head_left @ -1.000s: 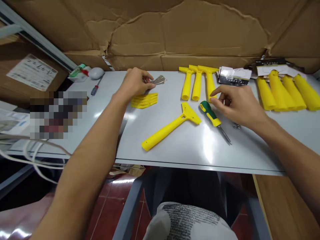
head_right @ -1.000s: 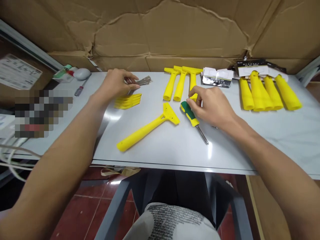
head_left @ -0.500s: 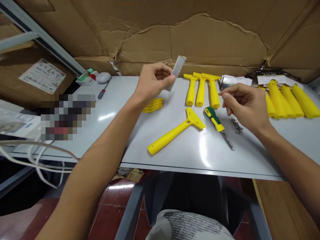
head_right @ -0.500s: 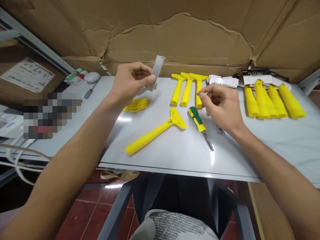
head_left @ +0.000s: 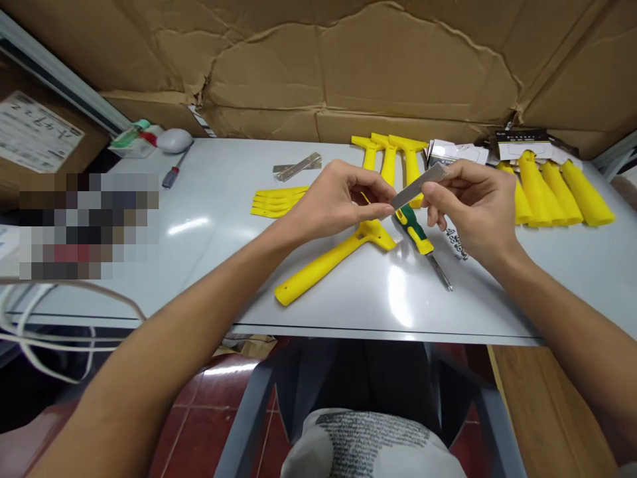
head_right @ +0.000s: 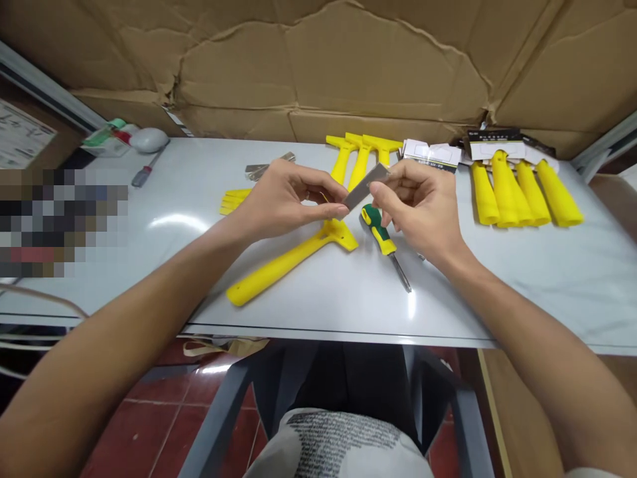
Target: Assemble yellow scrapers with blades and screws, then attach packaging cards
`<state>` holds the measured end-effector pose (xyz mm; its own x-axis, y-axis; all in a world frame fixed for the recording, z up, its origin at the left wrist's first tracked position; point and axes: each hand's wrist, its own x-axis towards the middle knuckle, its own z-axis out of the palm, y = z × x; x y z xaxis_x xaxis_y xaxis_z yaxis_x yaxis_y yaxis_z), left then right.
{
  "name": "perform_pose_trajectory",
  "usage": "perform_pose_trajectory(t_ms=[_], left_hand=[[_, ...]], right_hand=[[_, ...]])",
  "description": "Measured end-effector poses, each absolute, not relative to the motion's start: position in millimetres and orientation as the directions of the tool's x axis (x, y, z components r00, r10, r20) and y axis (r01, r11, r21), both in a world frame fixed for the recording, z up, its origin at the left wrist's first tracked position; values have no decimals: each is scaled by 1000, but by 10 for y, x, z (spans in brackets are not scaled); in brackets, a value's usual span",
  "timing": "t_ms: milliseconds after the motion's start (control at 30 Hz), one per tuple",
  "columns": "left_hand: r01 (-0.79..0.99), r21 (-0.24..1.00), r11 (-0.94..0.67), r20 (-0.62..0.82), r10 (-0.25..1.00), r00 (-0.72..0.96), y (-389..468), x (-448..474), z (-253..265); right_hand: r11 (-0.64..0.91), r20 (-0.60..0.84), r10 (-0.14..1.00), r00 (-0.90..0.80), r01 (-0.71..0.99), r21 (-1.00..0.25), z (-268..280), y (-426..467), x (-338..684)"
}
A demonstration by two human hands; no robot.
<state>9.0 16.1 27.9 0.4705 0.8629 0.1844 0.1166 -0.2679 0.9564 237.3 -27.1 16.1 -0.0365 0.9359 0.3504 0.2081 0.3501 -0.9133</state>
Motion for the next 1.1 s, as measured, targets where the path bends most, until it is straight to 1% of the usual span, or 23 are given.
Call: perform_pose_trajectory(t_ms=[100,167,400,567,767,867,933,1000,1100], left_hand=[[111,972,-207,138,884,446,127,120,293],[111,972,-206,137,887,440,106,136,290],[112,917,-382,286,828,482,40,162,222],[157,843,-514,397,793,463,-5,208,130],[243,701,-671,540,721,434,-71,247,111],[207,676,-707,586,687,430,-67,251,110],[133,706,-695,580,676,454,-31,242,97],[38,784,-620,525,693,494,29,222,79],[-94,926,-364,349,736,580,138,175,60]], right_hand=[[358,362,932,-23,219,-908,160,-279,2364],[350,354,935,-20,217,-911,160,-293,2350],[366,374,928,-6,214,-906,142,-322,2313],[391,396,918,-27,238,-889,92,-319,2312],[474,479,878,-6,154,-867,77,-410,2249],[557,565,824,43,121,-822,74,-426,2212],[607,614,787,68,99,-789,68,-397,2212],[603,605,796,37,52,-796,63,-342,2243],[474,479,871,-110,-69,-878,65,-246,2322]])
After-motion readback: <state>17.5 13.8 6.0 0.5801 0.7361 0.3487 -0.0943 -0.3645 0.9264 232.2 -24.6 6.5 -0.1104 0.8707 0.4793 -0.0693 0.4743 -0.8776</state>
